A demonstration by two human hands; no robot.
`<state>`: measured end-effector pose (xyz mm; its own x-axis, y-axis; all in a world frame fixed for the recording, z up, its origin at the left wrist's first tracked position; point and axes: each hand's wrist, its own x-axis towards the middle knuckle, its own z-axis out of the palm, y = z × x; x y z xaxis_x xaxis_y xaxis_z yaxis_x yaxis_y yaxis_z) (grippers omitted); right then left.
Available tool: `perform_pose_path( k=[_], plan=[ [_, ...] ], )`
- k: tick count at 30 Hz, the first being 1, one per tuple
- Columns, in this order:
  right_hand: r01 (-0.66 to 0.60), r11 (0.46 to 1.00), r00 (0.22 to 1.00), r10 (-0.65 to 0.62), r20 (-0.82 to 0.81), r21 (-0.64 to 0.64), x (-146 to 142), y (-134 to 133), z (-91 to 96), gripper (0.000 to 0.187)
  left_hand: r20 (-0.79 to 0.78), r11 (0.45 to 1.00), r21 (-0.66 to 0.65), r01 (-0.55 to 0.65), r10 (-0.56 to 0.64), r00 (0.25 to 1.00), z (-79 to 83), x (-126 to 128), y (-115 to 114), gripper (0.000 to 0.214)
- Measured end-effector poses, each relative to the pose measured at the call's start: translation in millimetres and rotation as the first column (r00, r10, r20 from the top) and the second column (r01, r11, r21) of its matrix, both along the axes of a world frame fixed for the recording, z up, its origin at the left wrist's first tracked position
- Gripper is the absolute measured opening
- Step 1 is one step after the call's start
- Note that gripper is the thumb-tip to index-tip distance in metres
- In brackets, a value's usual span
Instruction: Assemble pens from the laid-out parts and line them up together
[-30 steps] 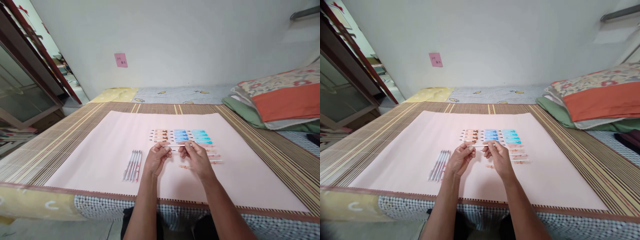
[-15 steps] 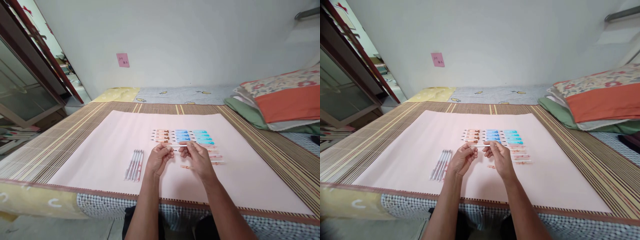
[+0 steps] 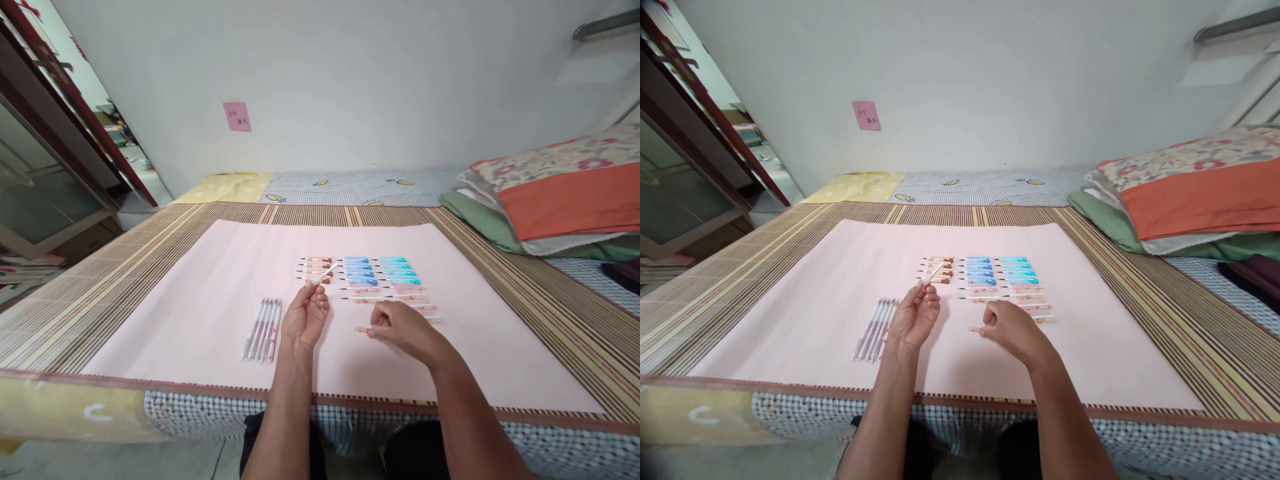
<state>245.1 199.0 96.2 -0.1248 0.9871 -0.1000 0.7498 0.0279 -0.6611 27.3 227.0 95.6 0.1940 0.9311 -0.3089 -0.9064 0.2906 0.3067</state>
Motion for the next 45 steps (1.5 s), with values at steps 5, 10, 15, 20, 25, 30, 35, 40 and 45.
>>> perform_pose_path(
  k=[5, 10, 15, 20, 25, 30, 35, 40, 45],
  plan=[
    [-0.037, 0.999, 0.984, 0.036, 0.173, 0.003, -9, 0, -12.2, 0.016, -0.067, 0.999, -0.018, -0.037, 0.036, 0.997, -0.1, 4, -1, 0.013],
    [0.122, 0.98, 0.903, -0.046, -0.427, 0.154, -13, 8, -14.8, 0.017, -0.111, 0.999, -0.014, -0.04, 0.038, 0.993, 0.7, 4, -1, 0.01],
    [0.387, 0.916, 0.613, -0.169, -0.772, 0.106, -14, 13, -4.6, 0.029, -0.15, 0.999, -0.012, -0.043, 0.04, 0.988, 2.5, 5, -2, 0.01],
    [0.4, 0.912, 0.455, -0.114, -0.883, 0.088, -18, 11, 0.7, 0.026, -0.186, 0.998, -0.016, -0.054, 0.051, 0.981, 4.8, 6, -3, 0.012],
    [0.363, 0.929, 0.388, -0.079, -0.918, 0.074, -21, 9, 2.1, 0.021, -0.234, 0.999, 0.0, -0.043, 0.042, 0.971, 3.8, 7, -3, 0.009],
    [0.352, 0.933, 0.378, -0.072, -0.923, 0.072, -20, 8, 3.4, 0.02, -0.266, 0.998, 0.063, -0.021, 0.037, 0.963, -2.3, 6, -2, 0.011],
    [0.361, 0.927, 0.441, -0.072, -0.895, 0.104, -18, 8, 4.5, 0.022, -0.284, 0.994, 0.11, -0.018, 0.048, 0.958, -7.7, 3, 0, 0.027],
    [0.352, 0.923, 0.541, -0.065, -0.838, 0.156, -17, 6, 10.6, 0.022, -0.348, 0.988, 0.153, 0.002, 0.052, 0.936, -6.7, 1, -1, 0.037],
    [0.325, 0.923, 0.655, -0.062, -0.753, 0.207, -15, 5, 11.0, 0.022, -0.45, 0.972, 0.23, 0.048, 0.062, 0.891, -3.8, 1, -3, 0.036]
  ],
)
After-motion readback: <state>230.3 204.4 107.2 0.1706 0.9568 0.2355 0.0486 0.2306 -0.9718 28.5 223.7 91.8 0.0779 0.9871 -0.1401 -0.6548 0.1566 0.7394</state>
